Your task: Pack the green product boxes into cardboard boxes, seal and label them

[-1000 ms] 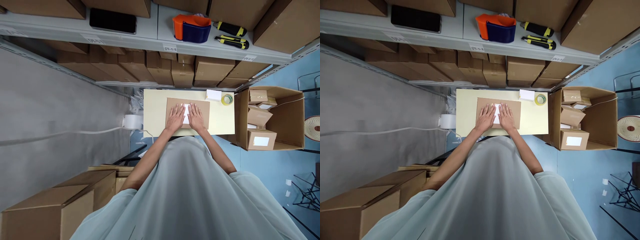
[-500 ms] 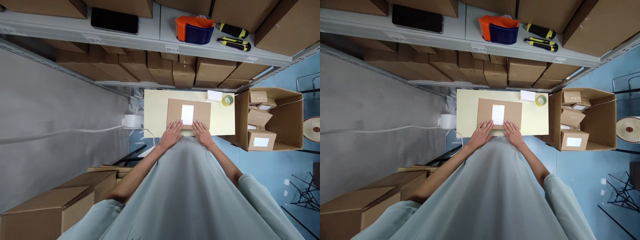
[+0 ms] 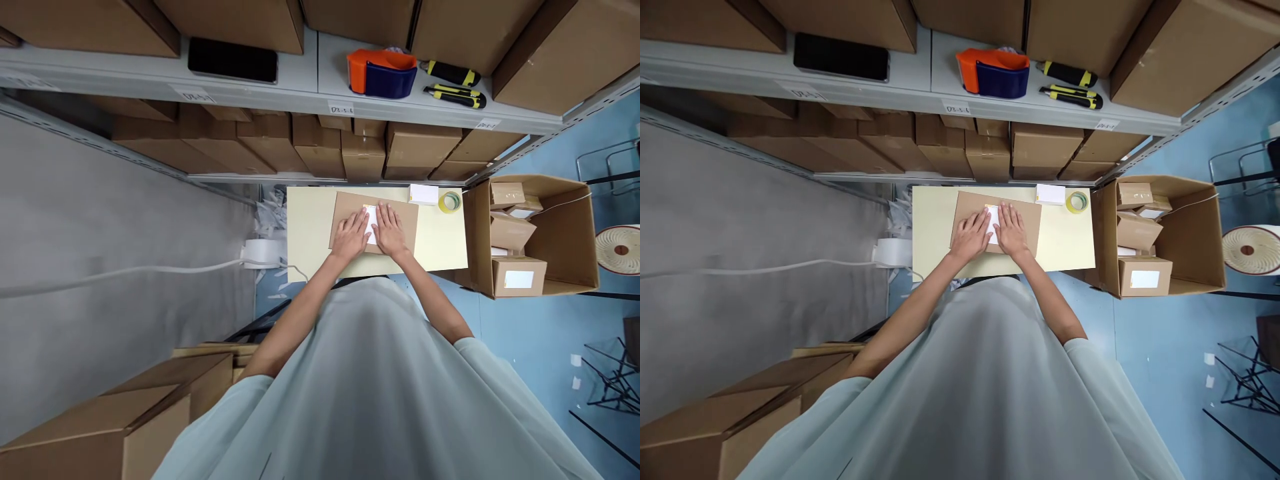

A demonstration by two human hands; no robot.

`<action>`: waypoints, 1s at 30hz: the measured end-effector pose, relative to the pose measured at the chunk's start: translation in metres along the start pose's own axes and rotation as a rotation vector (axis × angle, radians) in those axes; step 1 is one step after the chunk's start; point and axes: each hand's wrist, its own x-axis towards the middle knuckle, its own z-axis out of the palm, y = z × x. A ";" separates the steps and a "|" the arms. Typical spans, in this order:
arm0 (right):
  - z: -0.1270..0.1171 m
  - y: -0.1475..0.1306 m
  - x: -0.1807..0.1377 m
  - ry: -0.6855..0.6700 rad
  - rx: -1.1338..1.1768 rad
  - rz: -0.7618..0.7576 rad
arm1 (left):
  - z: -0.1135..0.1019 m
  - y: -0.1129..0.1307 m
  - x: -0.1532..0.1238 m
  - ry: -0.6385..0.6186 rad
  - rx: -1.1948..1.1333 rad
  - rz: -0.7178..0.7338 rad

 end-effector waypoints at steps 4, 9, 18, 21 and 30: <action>0.004 -0.007 -0.009 0.011 -0.015 0.004 | -0.006 -0.009 0.024 0.029 -0.003 -0.031; 0.013 -0.014 -0.048 0.001 -0.034 -0.035 | -0.004 -0.014 0.023 0.019 -0.006 0.018; 0.020 -0.030 -0.054 0.039 -0.055 0.084 | 0.019 -0.014 -0.057 -0.023 -0.054 0.149; 0.018 -0.015 -0.061 0.082 -0.024 0.134 | 0.019 -0.022 -0.068 0.033 -0.084 0.083; 0.019 0.048 -0.105 0.253 0.242 0.396 | 0.019 -0.042 -0.093 0.280 -0.317 -0.315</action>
